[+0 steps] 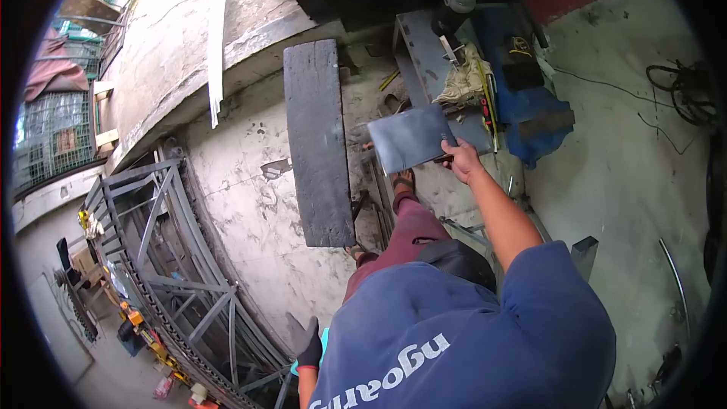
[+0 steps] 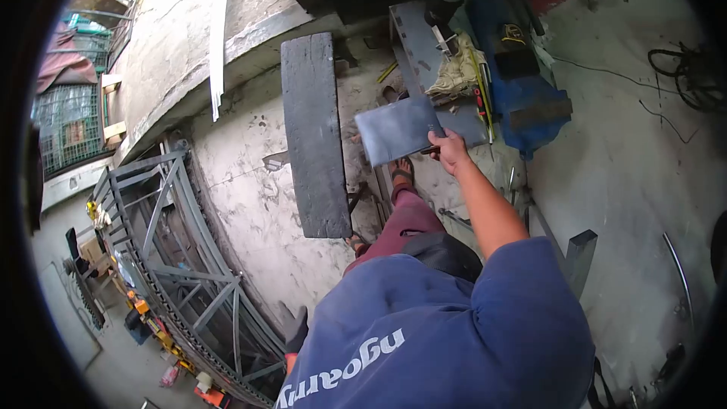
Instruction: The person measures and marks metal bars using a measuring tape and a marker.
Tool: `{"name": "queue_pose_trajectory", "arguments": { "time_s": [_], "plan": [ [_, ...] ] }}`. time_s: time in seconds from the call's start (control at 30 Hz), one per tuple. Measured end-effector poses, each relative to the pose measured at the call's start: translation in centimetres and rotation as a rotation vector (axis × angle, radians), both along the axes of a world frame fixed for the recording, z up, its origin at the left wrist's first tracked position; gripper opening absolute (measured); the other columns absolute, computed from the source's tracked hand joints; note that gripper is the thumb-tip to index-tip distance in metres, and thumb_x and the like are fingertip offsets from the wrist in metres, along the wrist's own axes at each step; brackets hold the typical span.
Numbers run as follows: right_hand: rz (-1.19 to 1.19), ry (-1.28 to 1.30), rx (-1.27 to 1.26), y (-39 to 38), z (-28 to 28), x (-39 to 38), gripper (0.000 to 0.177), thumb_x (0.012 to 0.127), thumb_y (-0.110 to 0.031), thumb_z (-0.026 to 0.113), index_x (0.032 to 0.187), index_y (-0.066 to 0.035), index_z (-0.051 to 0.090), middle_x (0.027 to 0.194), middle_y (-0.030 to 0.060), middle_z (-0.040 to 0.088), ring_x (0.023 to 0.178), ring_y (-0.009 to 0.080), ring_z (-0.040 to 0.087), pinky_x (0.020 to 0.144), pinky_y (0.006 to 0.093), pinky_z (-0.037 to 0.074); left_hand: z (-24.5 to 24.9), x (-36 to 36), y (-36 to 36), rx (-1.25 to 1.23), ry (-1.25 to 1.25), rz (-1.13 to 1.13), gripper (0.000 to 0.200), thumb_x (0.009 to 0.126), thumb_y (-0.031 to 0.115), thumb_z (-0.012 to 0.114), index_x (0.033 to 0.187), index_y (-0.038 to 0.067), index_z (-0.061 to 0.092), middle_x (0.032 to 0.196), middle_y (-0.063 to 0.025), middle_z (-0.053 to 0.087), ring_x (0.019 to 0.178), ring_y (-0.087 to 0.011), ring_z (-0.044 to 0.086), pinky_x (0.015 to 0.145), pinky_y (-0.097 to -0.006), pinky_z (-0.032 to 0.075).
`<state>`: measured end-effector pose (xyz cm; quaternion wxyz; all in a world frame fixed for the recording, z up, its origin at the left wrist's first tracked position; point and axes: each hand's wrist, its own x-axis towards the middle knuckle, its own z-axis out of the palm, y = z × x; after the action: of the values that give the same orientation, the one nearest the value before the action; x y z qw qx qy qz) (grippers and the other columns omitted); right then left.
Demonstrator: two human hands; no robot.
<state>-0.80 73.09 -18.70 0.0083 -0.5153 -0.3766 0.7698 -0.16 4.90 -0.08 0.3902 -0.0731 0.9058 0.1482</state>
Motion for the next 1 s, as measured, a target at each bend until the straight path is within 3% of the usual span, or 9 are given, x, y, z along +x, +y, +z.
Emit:
{"name": "queue_pose_trajectory", "arguments": {
  "time_s": [0.1, 0.2, 0.27, 0.4, 0.6, 0.77, 0.87, 0.93, 1.0],
  "plan": [
    [0.409, 0.191, 0.062, -4.8, 6.7, -7.4, 0.032, 0.101, -0.022, 0.084, 0.126, -0.005, 0.073, 0.095, -0.0028, 0.076, 0.079, 0.0064, 0.065, 0.065, 0.0264, 0.049, 6.6, -11.0, 9.1, 0.062, 0.171, -0.058, 0.087, 0.101, 0.039, 0.073, 0.164, -0.009, 0.038, 0.168, -0.0325, 0.042, 0.158, -0.0476, 0.041, 0.129, -0.0493, 0.035],
    [0.674, 0.418, 0.051, -8.7, 16.7, -13.9, 0.034, 0.102, -0.018, 0.083, 0.128, 0.001, 0.073, 0.104, 0.0018, 0.078, 0.088, 0.0080, 0.070, 0.076, 0.0270, 0.057, 8.2, -18.1, 16.9, 0.581, 0.269, 0.242, 0.078, 0.106, 0.035, 0.072, 0.165, -0.005, 0.040, 0.162, -0.0244, 0.051, 0.154, -0.0344, 0.048, 0.128, -0.0433, 0.038],
    [0.684, 0.507, 0.115, -12.7, 20.5, -17.0, 0.024, 0.106, -0.018, 0.078, 0.122, 0.000, 0.074, 0.101, -0.0005, 0.076, 0.089, 0.0069, 0.067, 0.083, 0.0267, 0.056, 9.2, -22.1, 21.8, 0.867, 0.029, 0.456, 0.076, 0.108, 0.037, 0.071, 0.166, -0.003, 0.040, 0.161, -0.0172, 0.052, 0.150, -0.0254, 0.051, 0.126, -0.0380, 0.039],
    [0.364, 0.622, 0.026, -23.0, 24.6, -20.8, 0.040, 0.109, -0.023, 0.074, 0.138, -0.004, 0.054, 0.118, 0.0038, 0.067, 0.106, 0.0110, 0.062, 0.093, 0.0298, 0.053, 8.7, -23.5, 25.1, 1.172, -0.035, 0.511, 0.066, 0.105, 0.030, 0.074, 0.157, -0.004, 0.053, 0.144, -0.0145, 0.068, 0.134, -0.0221, 0.064, 0.115, -0.0365, 0.050],
    [0.760, 0.589, 0.576, -31.1, 27.5, -22.2, 0.070, 0.103, -0.039, 0.079, 0.149, -0.001, 0.042, 0.134, 0.0207, 0.059, 0.125, 0.0305, 0.060, 0.112, 0.0432, 0.048, 11.4, -20.3, 13.3, 1.328, -0.218, 0.770, 0.054, 0.104, 0.025, 0.075, 0.147, -0.004, 0.062, 0.133, -0.0116, 0.075, 0.115, -0.0224, 0.075, 0.102, -0.0354, 0.059],
    [1.082, 0.596, 0.970, -43.6, 30.8, -19.5, 0.084, 0.098, -0.038, 0.083, 0.157, 0.004, 0.040, 0.149, 0.0321, 0.052, 0.137, 0.0463, 0.058, 0.117, 0.0504, 0.046, 8.2, -16.9, 2.2, 1.359, 0.279, 0.923, 0.042, 0.114, 0.023, 0.064, 0.144, -0.006, 0.062, 0.136, -0.0145, 0.074, 0.121, -0.0219, 0.071, 0.107, -0.0356, 0.056],
    [1.218, 0.553, 1.210, -52.8, 31.0, -16.7, 0.091, 0.093, -0.034, 0.087, 0.161, 0.004, 0.040, 0.155, 0.0347, 0.048, 0.139, 0.0516, 0.055, 0.119, 0.0546, 0.046, 7.6, -15.7, -6.1, 1.699, 0.229, 1.173, 0.037, 0.115, 0.021, 0.060, 0.137, -0.006, 0.070, 0.134, -0.0173, 0.075, 0.124, -0.0252, 0.072, 0.109, -0.0385, 0.057],
    [1.257, 0.536, 1.283, -59.4, 30.1, -15.5, 0.091, 0.092, -0.032, 0.088, 0.161, 0.004, 0.041, 0.156, 0.0345, 0.047, 0.140, 0.0513, 0.054, 0.119, 0.0539, 0.046, 2.7, -13.4, -12.9, 0.979, 0.900, 0.485, 0.034, 0.113, 0.014, 0.059, 0.135, -0.006, 0.073, 0.137, -0.0195, 0.075, 0.127, -0.0270, 0.072, 0.114, -0.0399, 0.055],
    [1.174, 0.641, 1.481, -65.5, 29.1, -14.3, 0.091, 0.088, -0.026, 0.093, 0.159, 0.003, 0.044, 0.154, 0.0299, 0.049, 0.140, 0.0514, 0.053, 0.119, 0.0530, 0.045, 2.2, -11.4, -19.2, 0.667, 1.053, 0.321, 0.036, 0.110, 0.008, 0.058, 0.141, -0.004, 0.071, 0.146, -0.0195, 0.071, 0.136, -0.0284, 0.067, 0.120, -0.0397, 0.051]
  ]
}}
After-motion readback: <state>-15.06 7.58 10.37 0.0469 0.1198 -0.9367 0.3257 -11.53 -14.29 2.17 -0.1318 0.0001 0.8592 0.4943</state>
